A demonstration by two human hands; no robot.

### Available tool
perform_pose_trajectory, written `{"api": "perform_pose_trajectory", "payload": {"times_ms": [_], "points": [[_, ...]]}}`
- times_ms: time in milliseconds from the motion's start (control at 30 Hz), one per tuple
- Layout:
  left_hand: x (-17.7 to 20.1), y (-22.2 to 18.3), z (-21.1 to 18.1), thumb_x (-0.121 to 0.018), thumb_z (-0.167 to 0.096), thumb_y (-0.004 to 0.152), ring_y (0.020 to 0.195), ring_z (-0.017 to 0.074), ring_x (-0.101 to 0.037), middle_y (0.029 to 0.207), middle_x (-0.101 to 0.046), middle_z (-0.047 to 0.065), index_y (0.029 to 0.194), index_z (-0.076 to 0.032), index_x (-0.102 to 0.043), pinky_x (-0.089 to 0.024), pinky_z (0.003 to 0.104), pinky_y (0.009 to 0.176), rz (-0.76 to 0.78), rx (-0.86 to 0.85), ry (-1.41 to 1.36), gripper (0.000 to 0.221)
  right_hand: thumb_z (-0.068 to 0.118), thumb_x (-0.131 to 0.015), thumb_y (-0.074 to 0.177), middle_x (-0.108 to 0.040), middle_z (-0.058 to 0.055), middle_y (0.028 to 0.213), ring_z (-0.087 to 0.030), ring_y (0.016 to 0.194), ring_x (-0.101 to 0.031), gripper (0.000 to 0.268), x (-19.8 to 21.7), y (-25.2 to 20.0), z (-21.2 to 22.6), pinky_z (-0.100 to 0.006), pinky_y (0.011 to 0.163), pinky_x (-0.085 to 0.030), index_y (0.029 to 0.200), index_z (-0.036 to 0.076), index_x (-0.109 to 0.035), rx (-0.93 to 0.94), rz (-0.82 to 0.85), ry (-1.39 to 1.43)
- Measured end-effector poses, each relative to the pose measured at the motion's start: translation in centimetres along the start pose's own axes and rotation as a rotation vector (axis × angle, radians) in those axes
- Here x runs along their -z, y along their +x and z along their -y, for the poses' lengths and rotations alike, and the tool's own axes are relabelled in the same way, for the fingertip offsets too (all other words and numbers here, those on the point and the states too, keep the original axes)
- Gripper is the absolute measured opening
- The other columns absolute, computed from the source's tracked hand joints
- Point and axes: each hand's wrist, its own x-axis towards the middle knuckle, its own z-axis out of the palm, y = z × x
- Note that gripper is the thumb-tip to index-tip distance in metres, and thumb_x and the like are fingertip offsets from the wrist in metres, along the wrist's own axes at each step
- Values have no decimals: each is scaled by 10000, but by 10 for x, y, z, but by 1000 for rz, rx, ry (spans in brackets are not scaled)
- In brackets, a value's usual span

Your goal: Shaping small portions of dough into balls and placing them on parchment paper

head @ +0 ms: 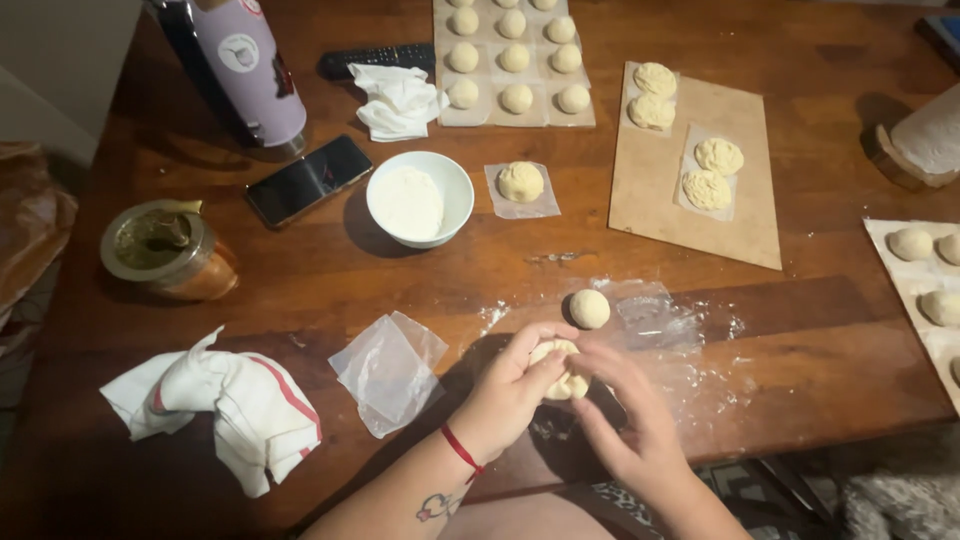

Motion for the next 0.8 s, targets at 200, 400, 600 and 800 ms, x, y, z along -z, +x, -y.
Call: {"api": "perform_pose_trajectory", "payload": {"times_ms": [200,400,600,800], "points": [[-1,3,4,-716,-288,998,848,254,-754,1198,-724,216,1403,-43,-539,-692,350,774,166,195,-203,505,204,-643,1060,-752,-95,1229,-214,1168,-707,193,-2,-9,-22,-356,1067,-526,1197,91,-720,-154,-149,-17],[-2,4,10,-806,-198,941,822,176,-743,1220,-730,156,1303,-85,-540,-707,298,714,24,87,-69,463,143,-638,1078,-770,-100,1167,-180,1087,-747,141,-7,-23,-36,-321,1009,-606,1184,56,-668,-280,-277,268],[4,1,-4,-699,-371,990,1117,89,-733,1304,-790,-14,1401,-154,-705,-590,258,1009,8,9,165,464,47,-808,912,-769,-135,1237,-205,1124,-794,424,-15,-18,-13,-322,1015,-665,1291,38,-619,-319,-297,281],[1,-4,-8,-803,-367,911,1062,64,-612,1132,-702,-55,1305,-173,-713,-495,222,982,72,42,121,449,213,-781,971,-605,-81,1149,-219,1145,-621,239,-8,-11,-22,-360,1044,-515,1196,134,-771,-31,-176,-120]]}}
